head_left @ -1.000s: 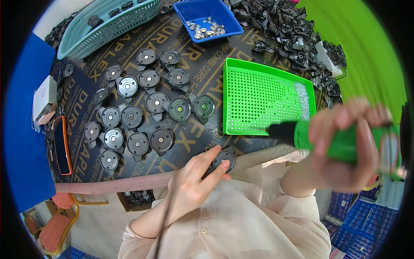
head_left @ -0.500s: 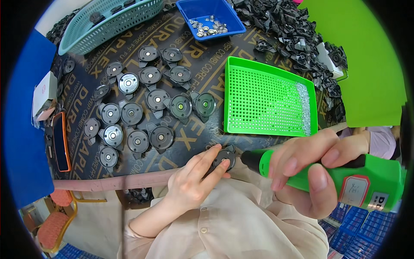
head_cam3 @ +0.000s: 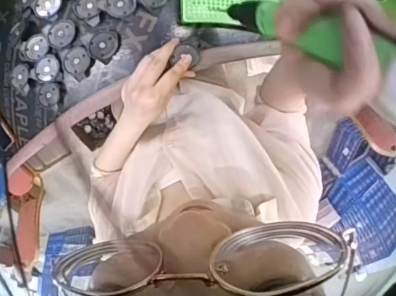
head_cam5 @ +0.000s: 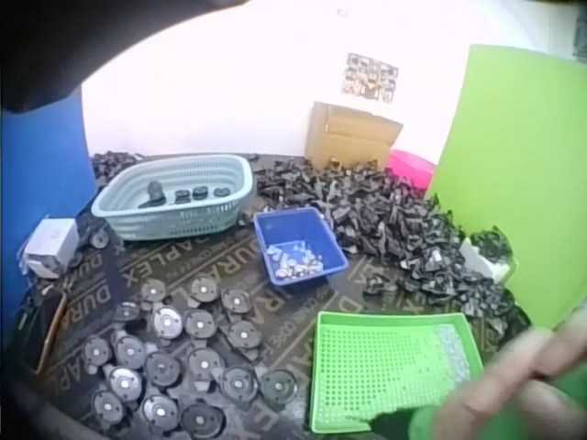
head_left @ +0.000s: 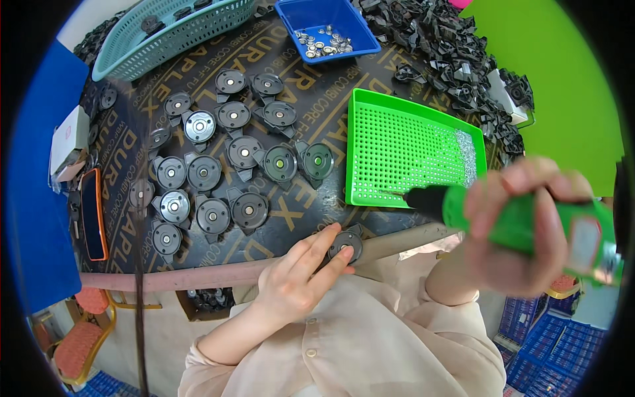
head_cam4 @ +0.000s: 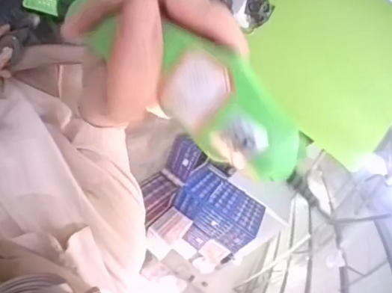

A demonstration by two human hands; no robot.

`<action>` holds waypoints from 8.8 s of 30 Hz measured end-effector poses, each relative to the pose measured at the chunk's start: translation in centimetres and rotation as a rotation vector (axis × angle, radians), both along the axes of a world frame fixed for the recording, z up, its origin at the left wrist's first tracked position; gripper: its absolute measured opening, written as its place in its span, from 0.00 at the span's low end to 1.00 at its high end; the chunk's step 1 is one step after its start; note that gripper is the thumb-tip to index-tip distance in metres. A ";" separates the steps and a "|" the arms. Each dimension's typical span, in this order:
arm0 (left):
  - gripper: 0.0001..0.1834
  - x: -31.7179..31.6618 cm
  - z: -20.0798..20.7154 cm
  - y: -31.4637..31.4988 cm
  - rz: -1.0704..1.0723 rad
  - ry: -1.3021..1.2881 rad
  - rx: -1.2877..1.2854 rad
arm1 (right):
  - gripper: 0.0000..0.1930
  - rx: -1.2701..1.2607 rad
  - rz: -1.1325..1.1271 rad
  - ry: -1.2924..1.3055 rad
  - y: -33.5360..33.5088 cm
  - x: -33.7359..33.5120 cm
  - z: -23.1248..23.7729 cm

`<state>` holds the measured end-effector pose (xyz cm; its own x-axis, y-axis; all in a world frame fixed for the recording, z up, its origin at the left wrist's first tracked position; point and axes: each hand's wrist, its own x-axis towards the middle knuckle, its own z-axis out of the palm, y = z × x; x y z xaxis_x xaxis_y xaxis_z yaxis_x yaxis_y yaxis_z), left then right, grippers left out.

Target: The person is assembling small circular components by inserting magnets and fastening them with an electric screwdriver.

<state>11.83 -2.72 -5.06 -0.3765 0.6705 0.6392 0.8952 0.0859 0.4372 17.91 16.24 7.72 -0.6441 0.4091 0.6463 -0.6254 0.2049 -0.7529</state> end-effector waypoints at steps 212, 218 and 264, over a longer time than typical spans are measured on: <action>0.23 0.0 0.1 -0.3 -0.002 0.028 -0.012 | 0.09 0.017 -0.053 -0.026 0.3 -3.2 -2.1; 0.23 0.0 0.0 -0.3 -0.015 0.018 -0.007 | 0.08 0.039 -0.057 -0.076 0.0 -3.2 -2.0; 0.17 -0.1 0.0 -0.4 -0.030 0.064 -0.036 | 0.09 0.021 -0.025 -0.041 0.3 -2.9 -1.9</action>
<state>11.77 -3.10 -5.10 -0.3152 0.7039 0.6366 0.9235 0.0730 0.3766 15.04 16.57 5.83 -0.6597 0.4121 0.6285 -0.5889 0.2362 -0.7730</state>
